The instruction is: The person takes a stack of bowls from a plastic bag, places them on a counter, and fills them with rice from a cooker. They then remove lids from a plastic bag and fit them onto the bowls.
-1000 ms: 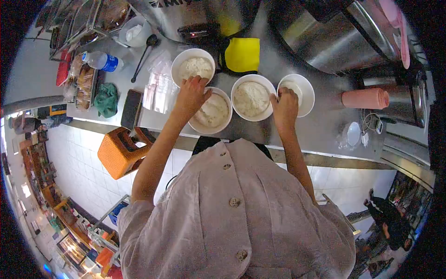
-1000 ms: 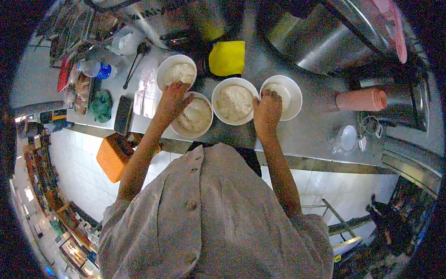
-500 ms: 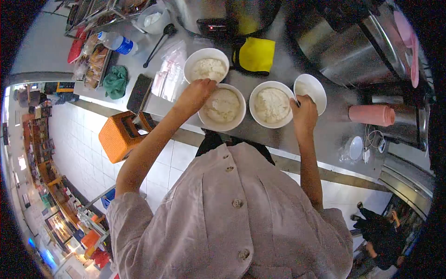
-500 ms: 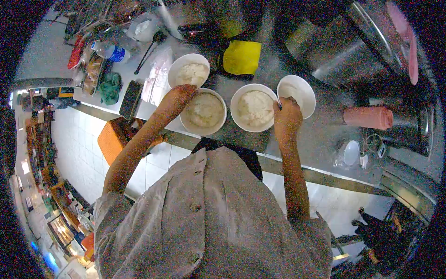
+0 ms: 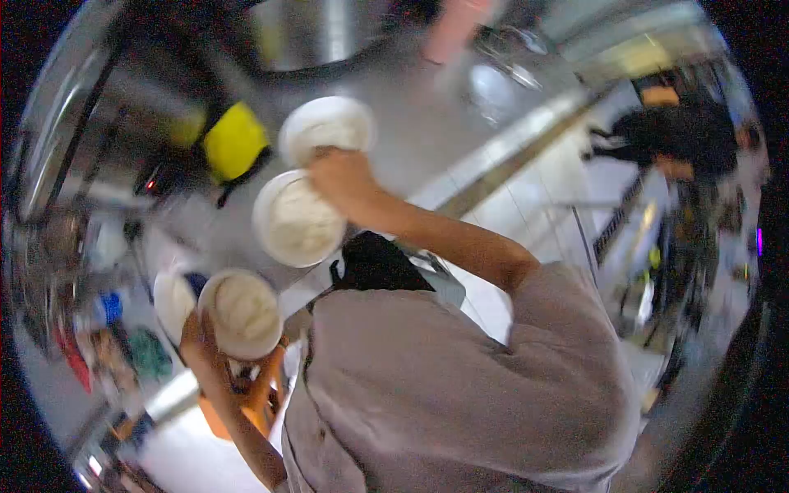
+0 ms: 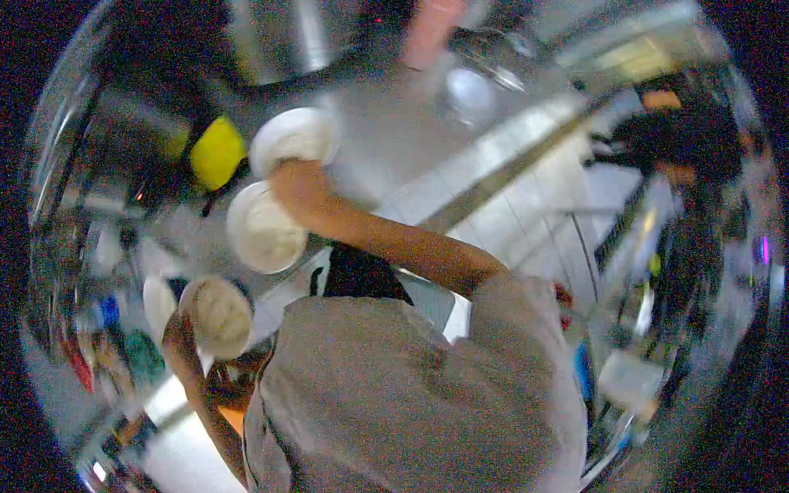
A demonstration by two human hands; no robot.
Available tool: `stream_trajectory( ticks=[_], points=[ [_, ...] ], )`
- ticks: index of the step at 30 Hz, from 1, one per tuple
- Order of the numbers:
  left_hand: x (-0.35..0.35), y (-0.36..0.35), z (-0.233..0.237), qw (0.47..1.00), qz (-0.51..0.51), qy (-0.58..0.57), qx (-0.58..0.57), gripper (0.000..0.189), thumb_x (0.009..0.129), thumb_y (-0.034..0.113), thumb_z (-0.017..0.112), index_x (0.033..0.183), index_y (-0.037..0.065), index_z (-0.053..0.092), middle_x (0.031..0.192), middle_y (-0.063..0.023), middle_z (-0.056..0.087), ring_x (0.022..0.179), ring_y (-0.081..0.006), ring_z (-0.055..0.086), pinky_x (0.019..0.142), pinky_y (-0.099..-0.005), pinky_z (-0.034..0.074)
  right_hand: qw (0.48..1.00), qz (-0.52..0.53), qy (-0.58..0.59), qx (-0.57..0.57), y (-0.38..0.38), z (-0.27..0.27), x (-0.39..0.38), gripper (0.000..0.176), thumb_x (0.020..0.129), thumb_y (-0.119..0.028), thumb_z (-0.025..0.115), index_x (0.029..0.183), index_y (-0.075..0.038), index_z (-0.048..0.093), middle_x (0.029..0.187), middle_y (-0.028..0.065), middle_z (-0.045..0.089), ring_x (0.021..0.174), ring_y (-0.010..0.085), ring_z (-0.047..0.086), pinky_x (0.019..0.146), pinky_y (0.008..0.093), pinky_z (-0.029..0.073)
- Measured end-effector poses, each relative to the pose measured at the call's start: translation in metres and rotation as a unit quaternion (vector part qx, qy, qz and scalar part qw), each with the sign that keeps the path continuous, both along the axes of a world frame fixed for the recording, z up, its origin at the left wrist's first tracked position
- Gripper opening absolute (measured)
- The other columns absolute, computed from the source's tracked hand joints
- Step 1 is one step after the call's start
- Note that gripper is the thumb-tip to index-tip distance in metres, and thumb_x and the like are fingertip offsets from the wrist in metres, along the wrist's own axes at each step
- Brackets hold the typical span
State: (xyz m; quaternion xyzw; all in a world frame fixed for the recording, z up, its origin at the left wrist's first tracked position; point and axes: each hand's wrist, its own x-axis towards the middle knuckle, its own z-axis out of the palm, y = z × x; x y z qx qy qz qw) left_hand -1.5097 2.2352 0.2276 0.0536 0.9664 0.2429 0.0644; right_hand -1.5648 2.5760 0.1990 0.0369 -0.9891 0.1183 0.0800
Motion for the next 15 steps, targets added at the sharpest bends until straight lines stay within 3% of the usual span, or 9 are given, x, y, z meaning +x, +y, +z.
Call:
stream_trajectory(
  ticks=[1, 2, 3, 8, 11, 15],
  points=[
    [0.01, -0.036, -0.008, 0.997, -0.067, 0.024, -0.016, 0.025, 0.088, 0.015, 0.05, 0.098, -0.007, 0.056, 0.094, -0.0248, 0.059, 0.08, -0.0383, 0.057, 0.074, -0.0392, 0.046, 0.998, 0.012, 0.056, -0.016, -0.016, -0.003, 0.008, 0.011, 0.065, -0.011, 0.058, 0.065, -0.001, 0.063, 0.071, 0.0172, 0.062, 0.063, 0.0287, 0.063, 0.052, 0.0397, 0.051],
    [0.027, -0.029, 0.004, 0.996, -0.017, 0.083, -0.034, 0.025, 0.088, 0.013, 0.05, 0.098, -0.009, 0.056, 0.09, -0.0257, 0.059, 0.075, -0.0368, 0.056, 0.071, -0.0401, 0.046, 0.999, -0.008, 0.047, -0.024, -0.036, -0.005, 0.018, 0.01, 0.065, -0.008, 0.058, 0.067, 0.0, 0.063, 0.072, 0.0152, 0.062, 0.066, 0.028, 0.063, 0.053, 0.0387, 0.051],
    [0.035, -0.05, 0.014, 0.997, -0.022, -0.036, -0.065, 0.024, 0.088, 0.01, 0.051, 0.1, -0.01, 0.056, 0.088, -0.0267, 0.059, 0.073, -0.0361, 0.056, 0.069, -0.0403, 0.045, 0.999, -0.013, 0.046, -0.016, -0.054, -0.013, 0.027, 0.01, 0.065, -0.007, 0.057, 0.068, 0.0, 0.063, 0.074, 0.0147, 0.062, 0.068, 0.0276, 0.062, 0.054, 0.0382, 0.051],
    [0.13, -0.151, 0.009, 0.991, -0.056, 0.113, -0.039, 0.022, 0.088, 0.011, 0.051, 0.089, -0.01, 0.055, 0.077, -0.027, 0.056, 0.065, -0.0361, 0.053, 0.062, -0.0403, 0.043, 0.997, -0.006, 0.079, -0.021, -0.154, -0.024, 0.089, 0.011, 0.067, -0.006, 0.057, 0.073, -0.002, 0.065, 0.081, 0.0139, 0.061, 0.077, 0.0253, 0.061, 0.066, 0.0385, 0.05],
    [0.204, -0.211, 0.014, 0.997, 0.077, 0.021, -0.02, 0.024, 0.089, 0.013, 0.05, 0.085, -0.011, 0.054, 0.074, -0.0275, 0.055, 0.063, -0.0371, 0.052, 0.061, -0.0416, 0.042, 0.995, 0.048, 0.091, -0.016, -0.227, -0.018, 0.131, 0.01, 0.067, -0.006, 0.056, 0.072, -0.002, 0.064, 0.083, 0.0141, 0.06, 0.08, 0.0258, 0.059, 0.067, 0.0387, 0.05],
    [0.292, -0.299, 0.018, 0.986, 0.152, 0.055, -0.049, 0.027, 0.09, 0.015, 0.049, 0.083, -0.01, 0.055, 0.074, -0.0279, 0.055, 0.065, -0.0386, 0.053, 0.06, -0.0446, 0.041, 0.985, 0.145, 0.083, -0.043, -0.35, -0.003, 0.17, 0.011, 0.067, -0.005, 0.056, 0.073, 0.0, 0.063, 0.088, 0.0129, 0.059, 0.086, 0.0266, 0.059, 0.073, 0.0354, 0.05]
  ],
)
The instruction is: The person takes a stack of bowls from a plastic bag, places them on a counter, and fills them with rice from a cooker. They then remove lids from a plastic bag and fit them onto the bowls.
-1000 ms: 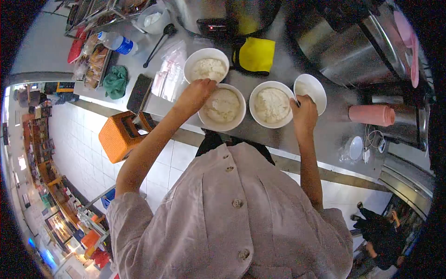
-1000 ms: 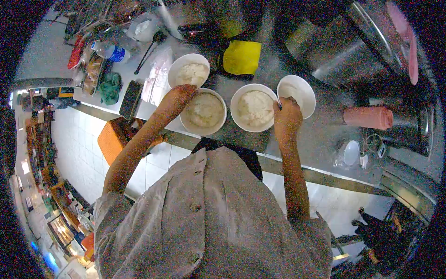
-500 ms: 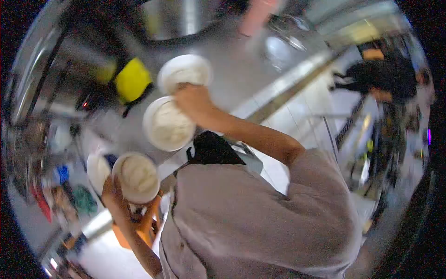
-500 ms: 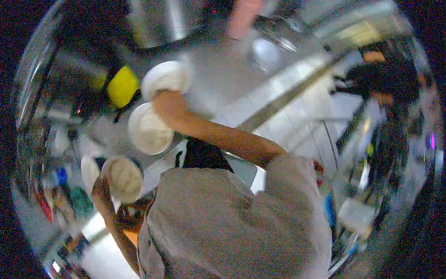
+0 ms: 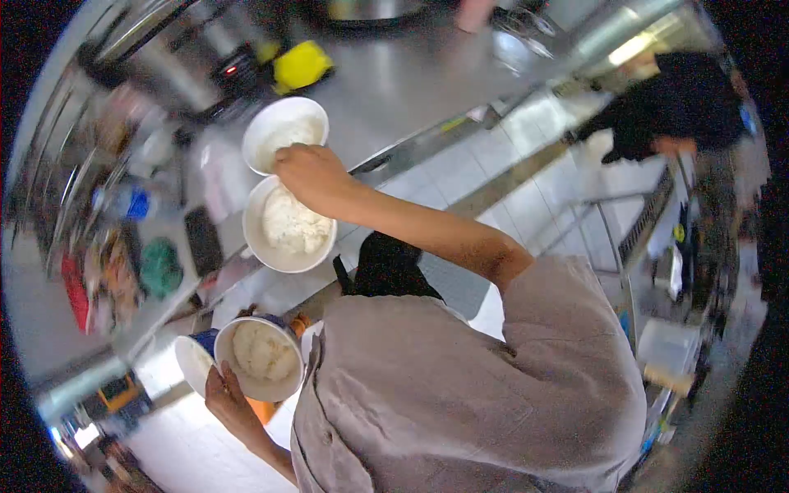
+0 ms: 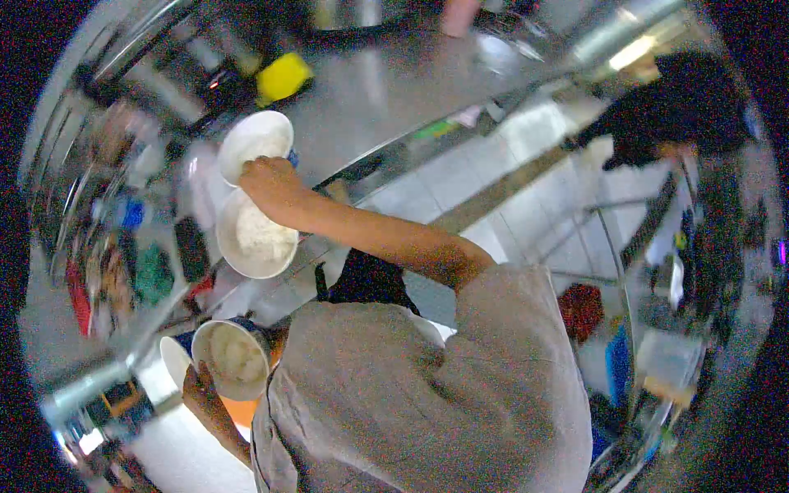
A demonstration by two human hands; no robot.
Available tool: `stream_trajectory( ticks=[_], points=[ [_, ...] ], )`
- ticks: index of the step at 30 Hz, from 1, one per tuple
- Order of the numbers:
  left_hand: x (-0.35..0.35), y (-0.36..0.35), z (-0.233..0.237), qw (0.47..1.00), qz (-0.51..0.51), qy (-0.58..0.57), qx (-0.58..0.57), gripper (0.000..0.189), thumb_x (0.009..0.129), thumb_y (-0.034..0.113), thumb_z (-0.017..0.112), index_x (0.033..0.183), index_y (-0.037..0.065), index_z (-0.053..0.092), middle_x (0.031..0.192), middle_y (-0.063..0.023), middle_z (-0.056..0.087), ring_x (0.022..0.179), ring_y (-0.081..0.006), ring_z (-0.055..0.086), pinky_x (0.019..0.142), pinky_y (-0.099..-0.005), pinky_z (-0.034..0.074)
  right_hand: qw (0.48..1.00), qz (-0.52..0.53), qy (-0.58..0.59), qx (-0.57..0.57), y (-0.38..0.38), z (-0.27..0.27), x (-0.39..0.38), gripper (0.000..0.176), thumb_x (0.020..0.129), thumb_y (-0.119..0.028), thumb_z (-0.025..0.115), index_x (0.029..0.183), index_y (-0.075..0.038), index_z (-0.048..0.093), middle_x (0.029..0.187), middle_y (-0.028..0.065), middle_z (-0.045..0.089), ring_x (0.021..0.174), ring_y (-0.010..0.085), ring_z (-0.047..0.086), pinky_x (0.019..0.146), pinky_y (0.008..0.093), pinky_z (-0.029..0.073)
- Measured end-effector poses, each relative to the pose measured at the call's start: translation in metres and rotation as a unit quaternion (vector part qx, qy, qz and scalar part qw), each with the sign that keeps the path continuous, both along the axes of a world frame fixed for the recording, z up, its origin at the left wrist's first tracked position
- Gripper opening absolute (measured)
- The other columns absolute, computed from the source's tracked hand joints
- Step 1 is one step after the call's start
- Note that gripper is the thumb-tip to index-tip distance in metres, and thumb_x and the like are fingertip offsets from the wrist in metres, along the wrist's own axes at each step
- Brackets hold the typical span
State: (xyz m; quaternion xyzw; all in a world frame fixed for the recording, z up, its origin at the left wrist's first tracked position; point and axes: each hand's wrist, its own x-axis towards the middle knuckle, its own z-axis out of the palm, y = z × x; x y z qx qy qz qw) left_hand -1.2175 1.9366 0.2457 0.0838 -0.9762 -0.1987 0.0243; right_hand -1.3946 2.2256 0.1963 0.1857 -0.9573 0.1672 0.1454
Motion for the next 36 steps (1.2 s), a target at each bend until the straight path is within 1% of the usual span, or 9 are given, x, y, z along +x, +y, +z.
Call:
stream_trajectory(
  ticks=[2, 4, 5, 7, 12, 13, 17, 22, 36],
  points=[
    [0.057, -0.061, -0.023, 0.998, 0.032, 0.054, -0.023, 0.024, 0.088, 0.014, 0.05, 0.084, -0.009, 0.055, 0.076, -0.028, 0.056, 0.066, -0.0391, 0.054, 0.061, -0.0456, 0.041, 0.996, 0.079, -0.004, -0.026, -0.065, -0.006, 0.019, 0.012, 0.07, -0.007, 0.056, 0.077, 0.0, 0.063, 0.091, 0.0139, 0.06, 0.091, 0.0277, 0.058, 0.078, 0.0369, 0.048],
    [0.092, -0.077, -0.003, 0.981, 0.178, -0.001, 0.075, 0.02, 0.086, 0.012, 0.052, 0.086, -0.008, 0.056, 0.077, -0.0274, 0.056, 0.07, -0.0417, 0.054, 0.064, -0.0457, 0.041, 0.987, 0.13, -0.077, -0.053, -0.134, -0.004, 0.034, 0.014, 0.075, -0.011, 0.056, 0.083, -0.001, 0.062, 0.097, 0.0147, 0.06, 0.096, 0.0288, 0.056, 0.085, 0.039, 0.045],
    [0.117, -0.101, -0.014, 0.987, 0.162, 0.021, 0.003, 0.016, 0.084, 0.009, 0.052, 0.084, -0.007, 0.055, 0.079, -0.0258, 0.057, 0.074, -0.0415, 0.054, 0.066, -0.0455, 0.041, 0.976, 0.197, -0.075, -0.048, -0.166, -0.013, 0.034, 0.016, 0.078, -0.014, 0.056, 0.088, -0.003, 0.062, 0.102, 0.0155, 0.059, 0.098, 0.0294, 0.055, 0.087, 0.0395, 0.044],
    [0.141, -0.117, -0.018, 0.965, 0.259, 0.035, 0.023, 0.017, 0.084, 0.011, 0.052, 0.081, -0.005, 0.054, 0.081, -0.0239, 0.057, 0.075, -0.0403, 0.054, 0.066, -0.0442, 0.041, 0.951, 0.247, -0.172, -0.07, -0.228, -0.007, 0.037, 0.019, 0.079, -0.016, 0.057, 0.089, -0.001, 0.061, 0.101, 0.0179, 0.058, 0.095, 0.0335, 0.055, 0.082, 0.0398, 0.044],
    [0.235, -0.148, -0.058, 0.898, 0.429, 0.069, 0.071, 0.02, 0.086, 0.016, 0.051, 0.083, -0.003, 0.054, 0.078, -0.0228, 0.057, 0.075, -0.0391, 0.055, 0.065, -0.0453, 0.042, 0.898, 0.427, -0.098, -0.043, -0.363, -0.03, 0.074, 0.018, 0.078, -0.014, 0.058, 0.088, 0.0, 0.06, 0.095, 0.0176, 0.057, 0.089, 0.0347, 0.055, 0.076, 0.0404, 0.044],
    [0.184, -0.113, -0.058, 0.884, 0.461, 0.052, 0.062, 0.02, 0.086, 0.017, 0.051, 0.083, -0.003, 0.054, 0.078, -0.0227, 0.057, 0.074, -0.0388, 0.055, 0.065, -0.045, 0.043, 0.881, 0.452, -0.13, -0.043, -0.349, -0.043, 0.017, 0.018, 0.079, -0.014, 0.057, 0.089, 0.0, 0.06, 0.099, 0.018, 0.057, 0.092, 0.0345, 0.054, 0.079, 0.0409, 0.044],
    [0.177, -0.092, -0.074, 0.839, 0.539, 0.009, 0.076, 0.02, 0.086, 0.016, 0.05, 0.077, -0.002, 0.053, 0.074, -0.022, 0.056, 0.071, -0.0378, 0.055, 0.063, -0.0442, 0.043, 0.842, 0.488, -0.225, 0.041, -0.387, -0.054, -0.004, 0.02, 0.079, -0.013, 0.056, 0.092, 0.002, 0.059, 0.105, 0.02, 0.057, 0.098, 0.0356, 0.053, 0.083, 0.0411, 0.044],
    [0.194, -0.084, -0.085, 0.805, 0.588, 0.02, 0.08, 0.02, 0.085, 0.015, 0.05, 0.075, -0.002, 0.053, 0.073, -0.0218, 0.056, 0.071, -0.0368, 0.055, 0.065, -0.0438, 0.043, 0.815, 0.576, -0.056, -0.032, -0.408, -0.097, -0.015, 0.016, 0.078, -0.011, 0.057, 0.085, 0.003, 0.06, 0.088, 0.0217, 0.057, 0.083, 0.0379, 0.054, 0.074, 0.0405, 0.043],
    [0.188, -0.076, -0.045, 0.747, 0.654, 0.086, 0.074, 0.025, 0.084, 0.019, 0.052, 0.071, -0.002, 0.055, 0.073, -0.0213, 0.057, 0.072, -0.037, 0.056, 0.066, -0.0443, 0.043, 0.826, 0.552, -0.111, -0.026, -0.404, -0.062, 0.011, 0.008, 0.073, -0.004, 0.057, 0.078, 0.001, 0.059, 0.08, 0.0145, 0.053, 0.078, 0.0337, 0.054, 0.068, 0.0426, 0.043]
  ],
)
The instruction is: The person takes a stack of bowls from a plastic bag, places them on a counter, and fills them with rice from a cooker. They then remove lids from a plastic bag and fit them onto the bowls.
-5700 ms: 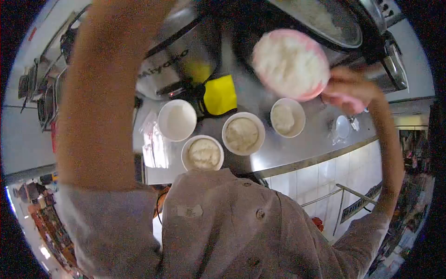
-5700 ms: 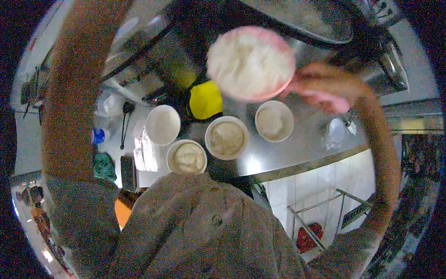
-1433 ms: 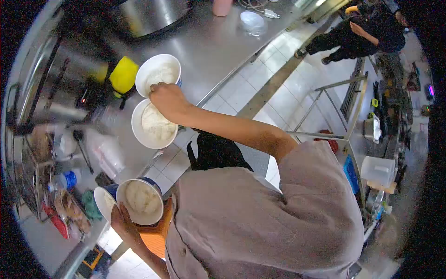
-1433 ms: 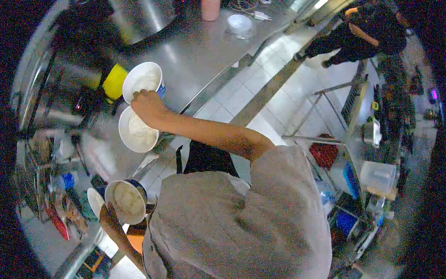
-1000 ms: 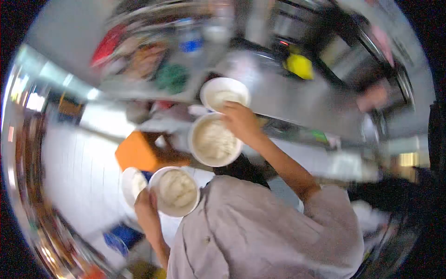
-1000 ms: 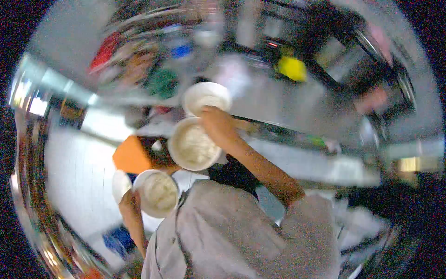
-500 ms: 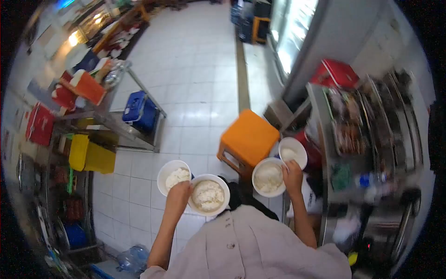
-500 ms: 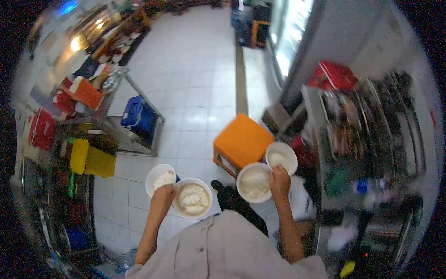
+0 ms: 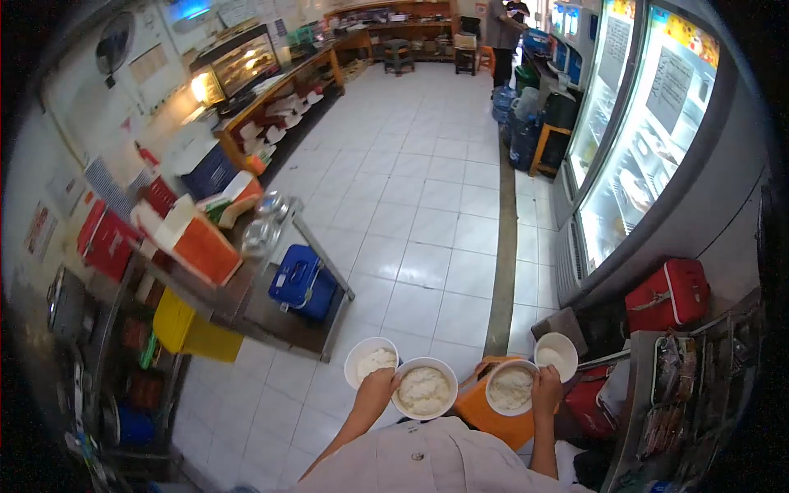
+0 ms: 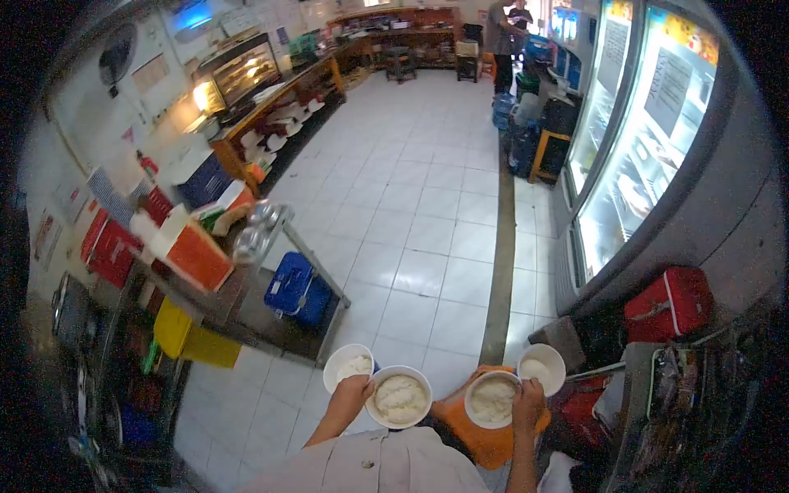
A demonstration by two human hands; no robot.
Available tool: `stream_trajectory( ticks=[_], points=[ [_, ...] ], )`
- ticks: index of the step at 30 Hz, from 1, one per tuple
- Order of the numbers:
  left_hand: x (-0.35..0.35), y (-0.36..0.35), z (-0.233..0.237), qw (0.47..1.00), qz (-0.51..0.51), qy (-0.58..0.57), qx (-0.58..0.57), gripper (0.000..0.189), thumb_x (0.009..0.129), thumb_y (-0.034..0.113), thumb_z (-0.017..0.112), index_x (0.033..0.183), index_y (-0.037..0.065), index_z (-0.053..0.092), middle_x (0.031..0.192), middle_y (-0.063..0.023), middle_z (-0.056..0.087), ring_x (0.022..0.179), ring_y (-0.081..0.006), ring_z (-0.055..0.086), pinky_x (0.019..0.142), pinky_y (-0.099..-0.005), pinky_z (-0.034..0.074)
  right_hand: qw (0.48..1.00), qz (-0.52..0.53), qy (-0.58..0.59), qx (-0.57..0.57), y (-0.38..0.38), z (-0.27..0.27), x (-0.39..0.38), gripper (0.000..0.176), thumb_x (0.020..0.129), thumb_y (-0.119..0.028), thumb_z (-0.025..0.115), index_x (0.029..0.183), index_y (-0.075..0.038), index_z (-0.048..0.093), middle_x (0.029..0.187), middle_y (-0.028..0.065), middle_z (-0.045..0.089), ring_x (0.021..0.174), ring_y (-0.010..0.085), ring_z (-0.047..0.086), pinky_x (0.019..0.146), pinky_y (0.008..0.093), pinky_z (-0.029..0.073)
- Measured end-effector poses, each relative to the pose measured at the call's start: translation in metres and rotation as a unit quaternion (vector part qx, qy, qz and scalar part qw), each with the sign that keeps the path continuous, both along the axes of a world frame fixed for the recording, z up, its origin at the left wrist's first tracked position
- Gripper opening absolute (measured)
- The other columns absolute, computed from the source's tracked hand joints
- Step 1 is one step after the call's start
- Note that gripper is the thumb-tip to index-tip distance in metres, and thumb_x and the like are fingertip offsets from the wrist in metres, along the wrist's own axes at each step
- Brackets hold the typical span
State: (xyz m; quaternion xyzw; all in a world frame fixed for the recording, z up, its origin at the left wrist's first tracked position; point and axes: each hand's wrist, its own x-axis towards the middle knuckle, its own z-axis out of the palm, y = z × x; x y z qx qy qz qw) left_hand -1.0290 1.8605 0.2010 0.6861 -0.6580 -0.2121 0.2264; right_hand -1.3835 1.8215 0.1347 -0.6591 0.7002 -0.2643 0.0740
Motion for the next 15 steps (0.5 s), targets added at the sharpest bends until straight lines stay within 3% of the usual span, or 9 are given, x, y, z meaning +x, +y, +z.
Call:
stream_trajectory(
  ticks=[4, 7, 11, 12, 15],
  points=[
    [-0.005, 0.018, 0.015, 0.999, 0.033, 0.006, -0.02, 0.023, 0.083, 0.017, 0.054, 0.071, -0.003, 0.055, 0.072, -0.0224, 0.057, 0.07, -0.0375, 0.056, 0.064, -0.0444, 0.044, 0.999, 0.03, 0.0, -0.024, -0.014, 0.024, 0.009, 0.009, 0.073, -0.005, 0.057, 0.079, 0.001, 0.059, 0.081, 0.0146, 0.054, 0.08, 0.0338, 0.053, 0.07, 0.0413, 0.044],
    [-0.013, 0.019, -0.015, 0.999, 0.038, 0.002, 0.0, 0.023, 0.082, 0.016, 0.055, 0.07, -0.003, 0.055, 0.071, -0.022, 0.058, 0.069, -0.0371, 0.057, 0.063, -0.0446, 0.044, 0.998, 0.05, -0.013, -0.026, -0.023, 0.014, 0.009, 0.01, 0.074, -0.005, 0.056, 0.081, 0.002, 0.06, 0.081, 0.0148, 0.054, 0.081, 0.0341, 0.053, 0.072, 0.0404, 0.044],
    [0.062, -0.086, -0.045, 0.999, 0.047, 0.016, -0.005, 0.022, 0.081, 0.015, 0.055, 0.07, -0.003, 0.056, 0.071, -0.0216, 0.058, 0.069, -0.0363, 0.058, 0.065, -0.0438, 0.046, 0.994, 0.063, -0.037, -0.075, -0.131, 0.001, 0.098, 0.009, 0.075, -0.003, 0.056, 0.081, 0.002, 0.059, 0.078, 0.0155, 0.053, 0.076, 0.0342, 0.054, 0.067, 0.0397, 0.043],
    [0.071, -0.142, -0.01, 0.998, 0.057, 0.007, -0.001, 0.022, 0.081, 0.015, 0.055, 0.07, -0.003, 0.056, 0.071, -0.0216, 0.059, 0.069, -0.0361, 0.058, 0.065, -0.0436, 0.047, 0.992, 0.076, -0.054, -0.084, -0.187, 0.032, 0.109, 0.007, 0.074, -0.002, 0.056, 0.08, 0.002, 0.059, 0.076, 0.0158, 0.052, 0.073, 0.0344, 0.054, 0.064, 0.0397, 0.043],
    [0.124, -0.218, -0.025, 0.998, 0.046, 0.011, -0.029, 0.025, 0.082, 0.017, 0.052, 0.069, -0.004, 0.058, 0.071, -0.0216, 0.059, 0.068, -0.0354, 0.058, 0.065, -0.0431, 0.047, 0.994, 0.072, -0.031, -0.079, -0.252, 0.031, 0.164, 0.009, 0.075, -0.003, 0.056, 0.08, 0.004, 0.059, 0.075, 0.0163, 0.052, 0.071, 0.0341, 0.054, 0.064, 0.04, 0.042]
  ],
)
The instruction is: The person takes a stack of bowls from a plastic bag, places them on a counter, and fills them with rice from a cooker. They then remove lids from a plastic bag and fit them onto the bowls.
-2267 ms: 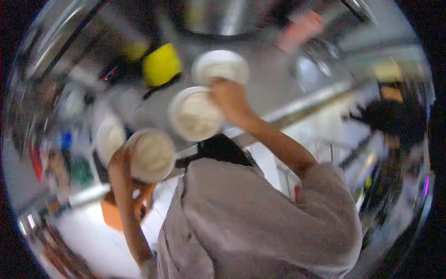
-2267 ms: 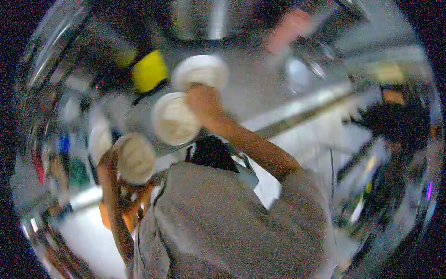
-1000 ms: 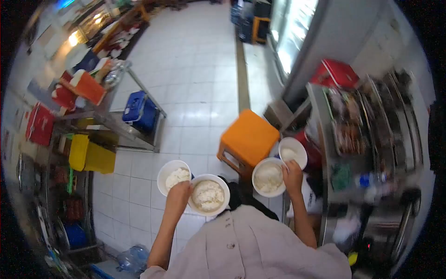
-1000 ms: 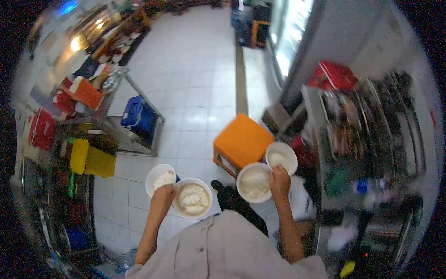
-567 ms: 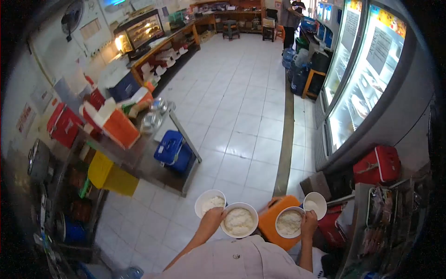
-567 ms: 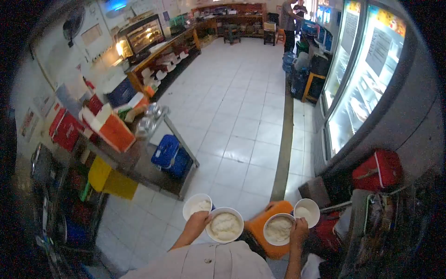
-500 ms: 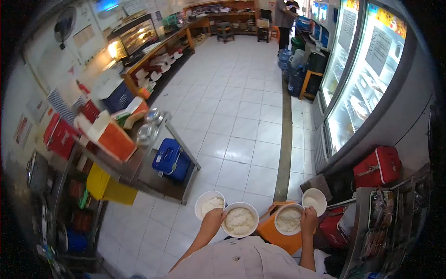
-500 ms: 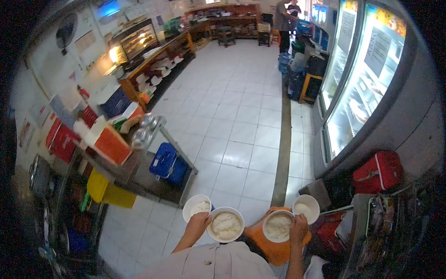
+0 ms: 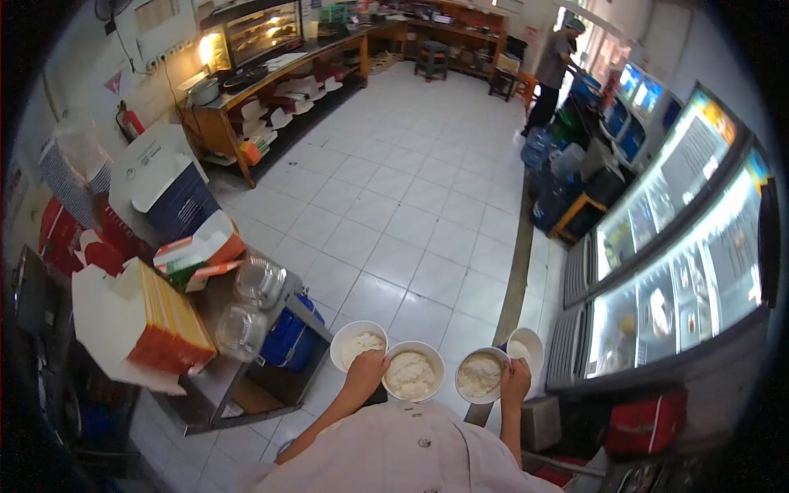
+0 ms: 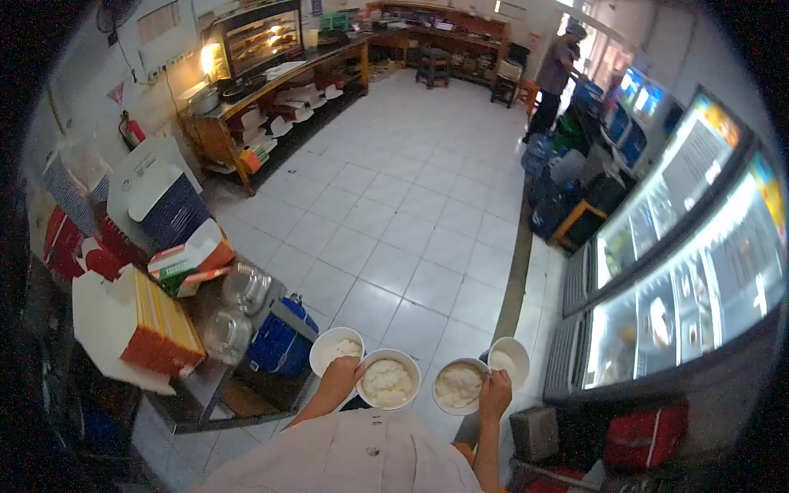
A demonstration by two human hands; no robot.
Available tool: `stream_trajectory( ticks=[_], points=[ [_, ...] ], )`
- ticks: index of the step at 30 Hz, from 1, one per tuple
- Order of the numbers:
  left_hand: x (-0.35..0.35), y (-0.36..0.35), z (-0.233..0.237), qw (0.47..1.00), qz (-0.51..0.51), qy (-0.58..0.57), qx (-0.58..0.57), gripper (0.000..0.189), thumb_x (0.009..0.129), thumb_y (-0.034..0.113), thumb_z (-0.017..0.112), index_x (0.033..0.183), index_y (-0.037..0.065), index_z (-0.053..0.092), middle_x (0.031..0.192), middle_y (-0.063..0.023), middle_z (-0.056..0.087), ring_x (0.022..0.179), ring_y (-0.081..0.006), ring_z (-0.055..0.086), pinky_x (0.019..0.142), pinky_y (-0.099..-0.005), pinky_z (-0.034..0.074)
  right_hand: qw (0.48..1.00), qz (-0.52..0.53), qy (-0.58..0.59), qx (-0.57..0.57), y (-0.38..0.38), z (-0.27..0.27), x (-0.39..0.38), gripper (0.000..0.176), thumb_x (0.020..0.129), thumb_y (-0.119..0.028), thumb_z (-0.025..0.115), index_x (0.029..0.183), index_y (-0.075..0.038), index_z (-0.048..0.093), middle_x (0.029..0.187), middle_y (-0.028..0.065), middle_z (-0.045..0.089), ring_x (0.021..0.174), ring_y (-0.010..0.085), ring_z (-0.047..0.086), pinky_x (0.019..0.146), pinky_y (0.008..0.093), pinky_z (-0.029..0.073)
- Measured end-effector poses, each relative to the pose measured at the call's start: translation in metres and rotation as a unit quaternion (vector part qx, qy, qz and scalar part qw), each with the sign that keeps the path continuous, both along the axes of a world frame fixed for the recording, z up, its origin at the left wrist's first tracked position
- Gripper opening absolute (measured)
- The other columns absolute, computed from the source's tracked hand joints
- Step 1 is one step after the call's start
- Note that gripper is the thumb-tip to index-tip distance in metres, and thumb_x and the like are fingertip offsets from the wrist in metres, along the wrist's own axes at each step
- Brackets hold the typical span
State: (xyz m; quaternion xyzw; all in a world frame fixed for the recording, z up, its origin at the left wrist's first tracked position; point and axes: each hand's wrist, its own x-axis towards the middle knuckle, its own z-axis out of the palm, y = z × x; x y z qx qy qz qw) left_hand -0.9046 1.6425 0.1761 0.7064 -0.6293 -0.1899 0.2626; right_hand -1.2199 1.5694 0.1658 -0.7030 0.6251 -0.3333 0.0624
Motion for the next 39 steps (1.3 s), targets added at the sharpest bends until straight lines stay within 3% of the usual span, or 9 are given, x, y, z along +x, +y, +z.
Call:
stream_trajectory(
  ticks=[3, 4, 7, 10, 15, 20, 25, 35, 39],
  points=[
    [0.042, -0.083, -0.011, 1.0, -0.003, 0.005, -0.006, 0.026, 0.082, 0.017, 0.05, 0.068, -0.004, 0.058, 0.071, -0.0218, 0.059, 0.068, -0.0356, 0.058, 0.066, -0.0431, 0.047, 1.0, -0.003, 0.008, -0.002, -0.065, -0.005, 0.039, 0.011, 0.076, -0.006, 0.056, 0.08, 0.004, 0.059, 0.076, 0.0168, 0.053, 0.072, 0.0344, 0.054, 0.065, 0.0402, 0.042],
    [0.033, -0.105, 0.011, 1.0, 0.007, -0.008, 0.01, 0.026, 0.082, 0.017, 0.05, 0.068, -0.004, 0.058, 0.071, -0.0219, 0.059, 0.068, -0.0357, 0.058, 0.067, -0.0431, 0.047, 1.0, 0.005, 0.002, 0.016, -0.093, 0.007, 0.031, 0.011, 0.076, -0.007, 0.056, 0.08, 0.003, 0.059, 0.076, 0.017, 0.053, 0.072, 0.0345, 0.053, 0.065, 0.0402, 0.042],
    [0.07, -0.18, 0.016, 1.0, 0.027, 0.005, -0.004, 0.026, 0.081, 0.016, 0.049, 0.068, -0.005, 0.057, 0.07, -0.0227, 0.058, 0.069, -0.0368, 0.058, 0.065, -0.0443, 0.046, 1.0, 0.001, 0.005, 0.024, -0.166, 0.01, 0.07, 0.011, 0.076, -0.008, 0.056, 0.079, 0.003, 0.058, 0.076, 0.0177, 0.053, 0.074, 0.035, 0.053, 0.066, 0.0407, 0.042],
    [0.116, -0.247, 0.015, 0.997, 0.068, 0.021, -0.021, 0.027, 0.081, 0.017, 0.05, 0.07, -0.006, 0.057, 0.07, -0.0243, 0.057, 0.069, -0.0384, 0.057, 0.064, -0.0458, 0.045, 0.997, 0.018, 0.061, 0.048, -0.24, -0.016, 0.099, 0.009, 0.077, -0.007, 0.056, 0.077, 0.002, 0.057, 0.078, 0.0171, 0.052, 0.075, 0.0352, 0.052, 0.066, 0.0412, 0.043],
    [0.192, -0.348, 0.009, 0.981, 0.19, 0.028, 0.022, 0.027, 0.08, 0.019, 0.054, 0.07, -0.006, 0.057, 0.069, -0.0253, 0.057, 0.067, -0.0398, 0.057, 0.063, -0.0467, 0.044, 0.995, 0.079, 0.014, 0.052, -0.403, 0.0, 0.185, 0.01, 0.075, -0.008, 0.059, 0.074, 0.001, 0.056, 0.078, 0.0168, 0.052, 0.075, 0.0353, 0.052, 0.066, 0.0423, 0.043],
    [0.275, -0.441, 0.016, 0.95, 0.313, 0.005, 0.02, 0.027, 0.08, 0.018, 0.054, 0.07, -0.007, 0.058, 0.069, -0.0263, 0.057, 0.067, -0.0402, 0.057, 0.062, -0.0472, 0.044, 0.981, 0.167, 0.09, 0.035, -0.58, -0.007, 0.286, 0.011, 0.073, -0.006, 0.06, 0.081, 0.001, 0.059, 0.082, 0.0158, 0.055, 0.08, 0.0335, 0.054, 0.069, 0.0402, 0.044],
    [0.371, -0.532, 0.018, 0.916, 0.4, 0.013, 0.024, 0.025, 0.079, 0.016, 0.055, 0.069, -0.007, 0.058, 0.067, -0.0261, 0.057, 0.065, -0.04, 0.057, 0.061, -0.0468, 0.043, 0.974, 0.225, 0.02, 0.022, -0.718, 0.025, 0.413, 0.01, 0.073, -0.002, 0.058, 0.082, 0.0, 0.06, 0.081, 0.0135, 0.055, 0.08, 0.0313, 0.055, 0.069, 0.0386, 0.045],
    [0.583, -0.784, 0.03, 0.923, 0.384, 0.0, 0.007, 0.024, 0.079, 0.013, 0.055, 0.066, -0.007, 0.057, 0.066, -0.0261, 0.056, 0.062, -0.041, 0.055, 0.058, -0.0474, 0.042, 0.969, 0.229, -0.035, 0.086, -0.928, 0.041, 0.624, 0.01, 0.075, -0.002, 0.058, 0.084, 0.0, 0.06, 0.078, 0.0141, 0.053, 0.075, 0.0319, 0.054, 0.066, 0.0371, 0.044],
    [0.662, -0.902, 0.036, 0.93, 0.365, 0.015, -0.026, 0.023, 0.079, 0.012, 0.056, 0.066, -0.007, 0.056, 0.065, -0.0261, 0.055, 0.062, -0.041, 0.055, 0.056, -0.0456, 0.041, 0.974, 0.22, -0.035, 0.026, -1.014, 0.034, 0.692, 0.01, 0.076, -0.008, 0.059, 0.079, 0.002, 0.061, 0.07, 0.0136, 0.051, 0.062, 0.0287, 0.052, 0.058, 0.0359, 0.041]
  ],
)
